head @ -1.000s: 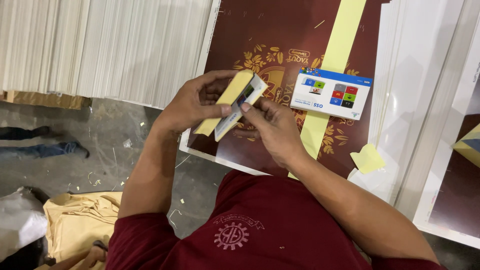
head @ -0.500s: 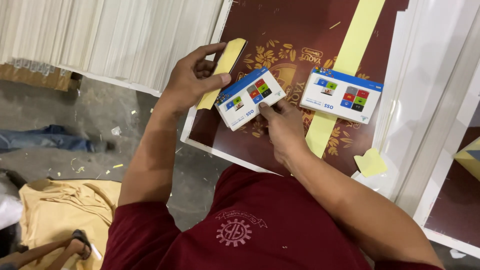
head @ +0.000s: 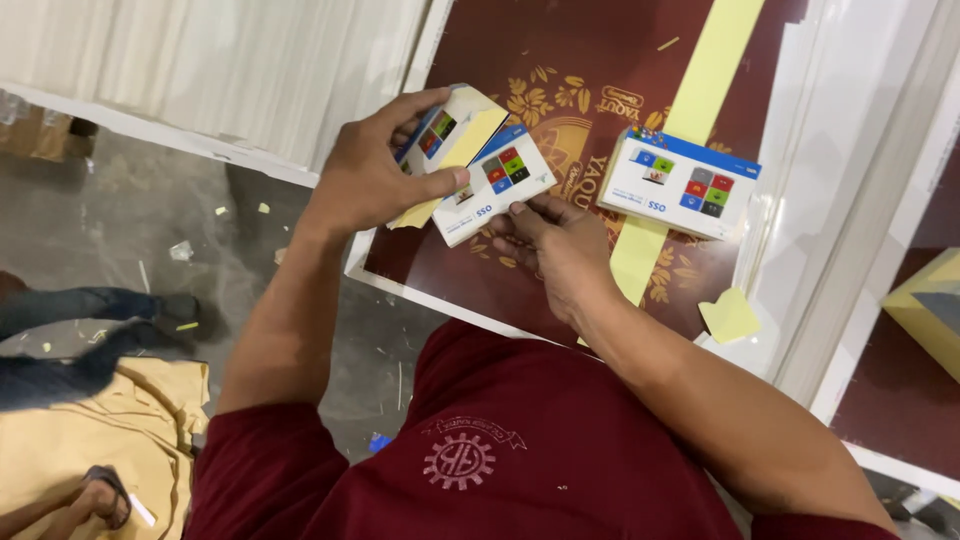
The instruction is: Manually applying yellow adhesive strips and organizing stacks of printed product cards.
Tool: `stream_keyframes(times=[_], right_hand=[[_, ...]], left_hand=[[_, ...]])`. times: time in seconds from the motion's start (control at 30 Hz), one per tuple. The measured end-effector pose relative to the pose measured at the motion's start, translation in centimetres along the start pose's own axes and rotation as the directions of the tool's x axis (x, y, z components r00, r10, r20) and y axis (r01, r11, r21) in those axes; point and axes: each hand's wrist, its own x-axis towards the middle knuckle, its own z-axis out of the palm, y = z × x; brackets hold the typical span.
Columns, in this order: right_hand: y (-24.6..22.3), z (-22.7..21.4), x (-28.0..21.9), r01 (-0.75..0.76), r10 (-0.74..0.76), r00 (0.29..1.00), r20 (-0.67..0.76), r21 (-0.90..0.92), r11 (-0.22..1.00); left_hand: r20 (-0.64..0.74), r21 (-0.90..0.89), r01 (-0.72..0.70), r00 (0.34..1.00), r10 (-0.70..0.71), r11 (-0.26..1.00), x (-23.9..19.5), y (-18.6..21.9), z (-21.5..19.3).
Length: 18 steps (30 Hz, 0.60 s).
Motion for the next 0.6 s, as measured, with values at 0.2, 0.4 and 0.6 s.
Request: stream_keyframes(times=[0.2,0.4,0.6], right_hand=[[-1.0,-2.8,-3.0,-0.058,0.057,0.996,0.063,0.013,0.998],[-5.2,-3.6,-7.1,0.259,-0.244,0.954,0.172,-0.071,0.963],[-3.0,-6.8,-7.1,0.433,-0.359,0.900,0.249,-0.406,0.805]], left_hand=[[0.042,0.314,-0.131,0.991,0.125,0.940,-0.8,3.6,0.3],[0.190,0.297,-0.593,0.805,0.563,0.748,-2.1,6.4,1.6],[0.259,0.444,-0.701,0.697,0.669,0.558,-4.1,8.6,4.7]])
